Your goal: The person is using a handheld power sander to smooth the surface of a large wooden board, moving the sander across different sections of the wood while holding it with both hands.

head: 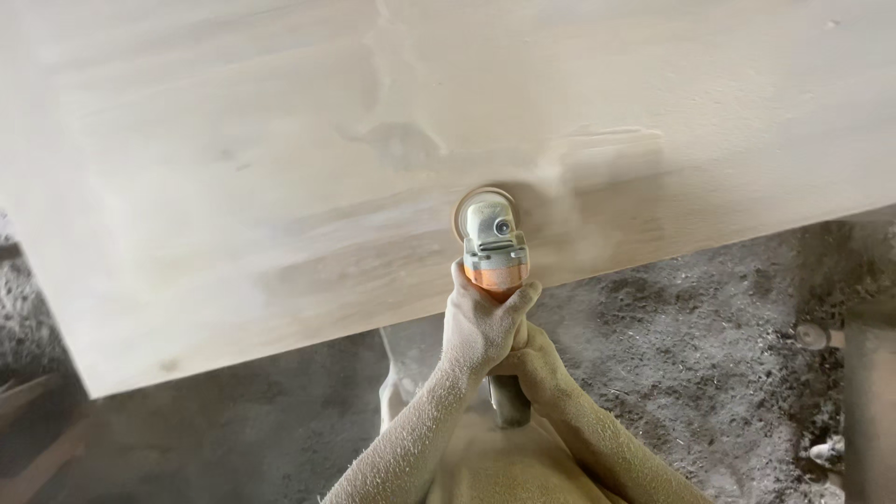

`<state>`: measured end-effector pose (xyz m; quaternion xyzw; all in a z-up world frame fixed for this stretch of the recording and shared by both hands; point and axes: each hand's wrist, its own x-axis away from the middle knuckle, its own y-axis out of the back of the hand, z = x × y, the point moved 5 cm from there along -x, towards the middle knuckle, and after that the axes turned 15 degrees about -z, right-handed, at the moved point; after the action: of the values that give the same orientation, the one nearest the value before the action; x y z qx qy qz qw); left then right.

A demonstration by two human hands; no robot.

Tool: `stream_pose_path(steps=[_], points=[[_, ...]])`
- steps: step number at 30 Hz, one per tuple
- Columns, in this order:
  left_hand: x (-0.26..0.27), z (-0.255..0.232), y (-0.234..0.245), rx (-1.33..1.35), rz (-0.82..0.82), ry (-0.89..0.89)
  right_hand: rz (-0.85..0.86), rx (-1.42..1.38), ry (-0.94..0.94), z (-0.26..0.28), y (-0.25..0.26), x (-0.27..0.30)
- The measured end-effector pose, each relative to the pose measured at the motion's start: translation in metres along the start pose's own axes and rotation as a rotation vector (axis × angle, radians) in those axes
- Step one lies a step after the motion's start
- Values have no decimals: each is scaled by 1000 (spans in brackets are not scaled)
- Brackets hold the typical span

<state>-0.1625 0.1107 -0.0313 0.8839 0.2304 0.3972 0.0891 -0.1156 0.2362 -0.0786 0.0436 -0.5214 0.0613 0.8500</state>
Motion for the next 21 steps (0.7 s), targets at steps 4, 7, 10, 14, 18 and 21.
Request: stream_pose_path(steps=[4,7,10,14,18,21], points=[[4,-9,-43,-111,40,20,5,-77,-7,10,37,-2],[6,-14,-74,-143,50,-26,-40,-45,-36,15,66,-10],[11,-20,-96,-132,50,-64,-65,-39,-42,15,93,-14],[14,-22,-106,-101,28,-39,-35,-15,24,18,106,-19],[14,-19,-98,-84,16,-26,-25,85,56,21,99,-17],[15,-14,-82,-46,-15,17,16,61,40,17,85,-13]])
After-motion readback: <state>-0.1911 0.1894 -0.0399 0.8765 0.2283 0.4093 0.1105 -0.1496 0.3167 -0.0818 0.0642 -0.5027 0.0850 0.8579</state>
